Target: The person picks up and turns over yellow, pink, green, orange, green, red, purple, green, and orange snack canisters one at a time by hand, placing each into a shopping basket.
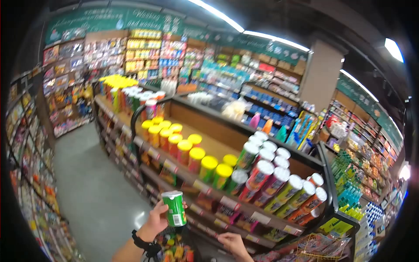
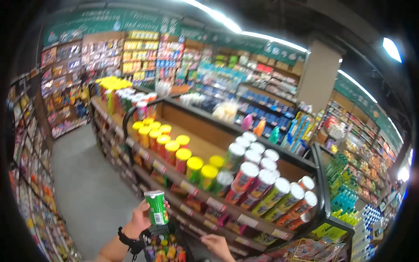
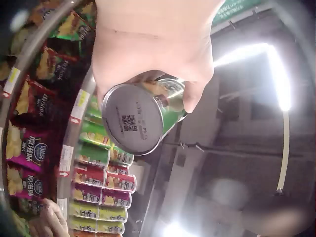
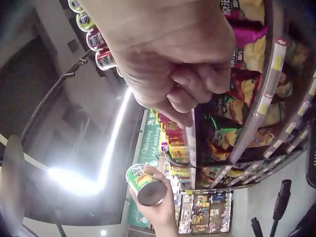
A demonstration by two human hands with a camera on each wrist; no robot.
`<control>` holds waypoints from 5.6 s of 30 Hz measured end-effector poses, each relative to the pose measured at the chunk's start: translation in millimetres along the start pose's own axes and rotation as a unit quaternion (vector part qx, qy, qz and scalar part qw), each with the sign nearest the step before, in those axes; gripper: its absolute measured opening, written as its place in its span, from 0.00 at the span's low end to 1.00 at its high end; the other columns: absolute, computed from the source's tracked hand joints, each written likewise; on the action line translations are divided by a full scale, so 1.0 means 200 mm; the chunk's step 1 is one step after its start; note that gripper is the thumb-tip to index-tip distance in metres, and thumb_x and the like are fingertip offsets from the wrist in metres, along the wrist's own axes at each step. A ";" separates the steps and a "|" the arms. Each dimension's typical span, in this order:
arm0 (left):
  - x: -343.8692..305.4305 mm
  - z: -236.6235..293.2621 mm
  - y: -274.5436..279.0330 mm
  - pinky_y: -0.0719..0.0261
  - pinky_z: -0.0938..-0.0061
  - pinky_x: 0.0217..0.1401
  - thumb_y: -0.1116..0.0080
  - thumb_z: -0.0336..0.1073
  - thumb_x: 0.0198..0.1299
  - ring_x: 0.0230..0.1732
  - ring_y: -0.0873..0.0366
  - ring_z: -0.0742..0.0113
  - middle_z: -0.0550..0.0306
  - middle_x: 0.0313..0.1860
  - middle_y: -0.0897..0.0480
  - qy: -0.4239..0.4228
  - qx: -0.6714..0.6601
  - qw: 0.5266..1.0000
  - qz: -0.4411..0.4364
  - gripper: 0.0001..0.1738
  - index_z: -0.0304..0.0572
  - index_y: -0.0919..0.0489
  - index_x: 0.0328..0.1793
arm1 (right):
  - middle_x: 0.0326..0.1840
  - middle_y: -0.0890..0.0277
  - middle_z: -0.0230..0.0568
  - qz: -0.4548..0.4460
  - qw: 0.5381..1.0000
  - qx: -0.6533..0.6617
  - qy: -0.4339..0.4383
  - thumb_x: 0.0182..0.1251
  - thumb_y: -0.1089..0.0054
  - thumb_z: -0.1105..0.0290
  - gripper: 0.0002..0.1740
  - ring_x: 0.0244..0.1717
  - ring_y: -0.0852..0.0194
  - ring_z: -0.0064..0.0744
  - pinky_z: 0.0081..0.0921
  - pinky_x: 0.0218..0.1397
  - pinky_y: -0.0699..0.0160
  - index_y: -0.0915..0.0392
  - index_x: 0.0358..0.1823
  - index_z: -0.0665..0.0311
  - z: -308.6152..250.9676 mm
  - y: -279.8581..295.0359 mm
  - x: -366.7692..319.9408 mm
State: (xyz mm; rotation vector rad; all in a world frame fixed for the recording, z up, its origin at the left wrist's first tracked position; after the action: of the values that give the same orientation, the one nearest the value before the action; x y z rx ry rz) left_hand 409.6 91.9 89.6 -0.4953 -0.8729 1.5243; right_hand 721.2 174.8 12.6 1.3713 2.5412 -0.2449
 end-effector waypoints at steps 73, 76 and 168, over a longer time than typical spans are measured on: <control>-0.86 -0.55 1.23 0.17 0.70 0.58 0.49 0.44 0.78 0.49 0.13 0.63 0.49 0.48 0.13 0.172 0.041 0.895 0.410 0.20 0.36 0.22 0.63 | 0.49 0.13 0.34 -0.227 0.897 -0.282 -0.255 0.76 0.40 0.61 0.20 0.46 0.15 0.22 0.25 0.39 0.16 0.20 0.64 0.62 1.18 -0.68 1.19; -0.68 -0.39 1.12 0.17 0.68 0.56 0.48 0.44 0.77 0.48 0.13 0.62 0.49 0.47 0.13 0.132 0.064 0.927 0.344 0.19 0.37 0.21 0.61 | 0.54 0.14 0.32 -0.235 0.917 -0.264 -0.188 0.78 0.40 0.58 0.22 0.50 0.16 0.21 0.25 0.42 0.15 0.22 0.67 0.58 0.57 -0.58 0.94; -0.23 0.01 -0.28 0.29 0.66 0.72 0.18 0.37 0.50 0.70 0.27 0.62 0.51 0.70 0.25 -0.136 0.530 0.836 0.032 0.50 0.39 0.34 0.78 | 0.57 0.18 0.49 -0.184 0.749 -0.505 0.386 0.63 0.30 0.53 0.32 0.50 0.14 0.52 0.41 0.52 0.14 0.23 0.64 0.64 -1.27 -0.55 -0.03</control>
State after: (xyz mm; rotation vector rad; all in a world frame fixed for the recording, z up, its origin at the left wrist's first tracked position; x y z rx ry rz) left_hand 451.3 45.6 124.5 0.5261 -0.1008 1.8969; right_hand 598.2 175.3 260.1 0.5179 2.6414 1.7095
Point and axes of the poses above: each hand's wrist, its own x-axis towards the middle knuckle, its own y-axis out of the back of the hand, z = x × y, the point moved 2 cm from there along x, towards the middle knuckle
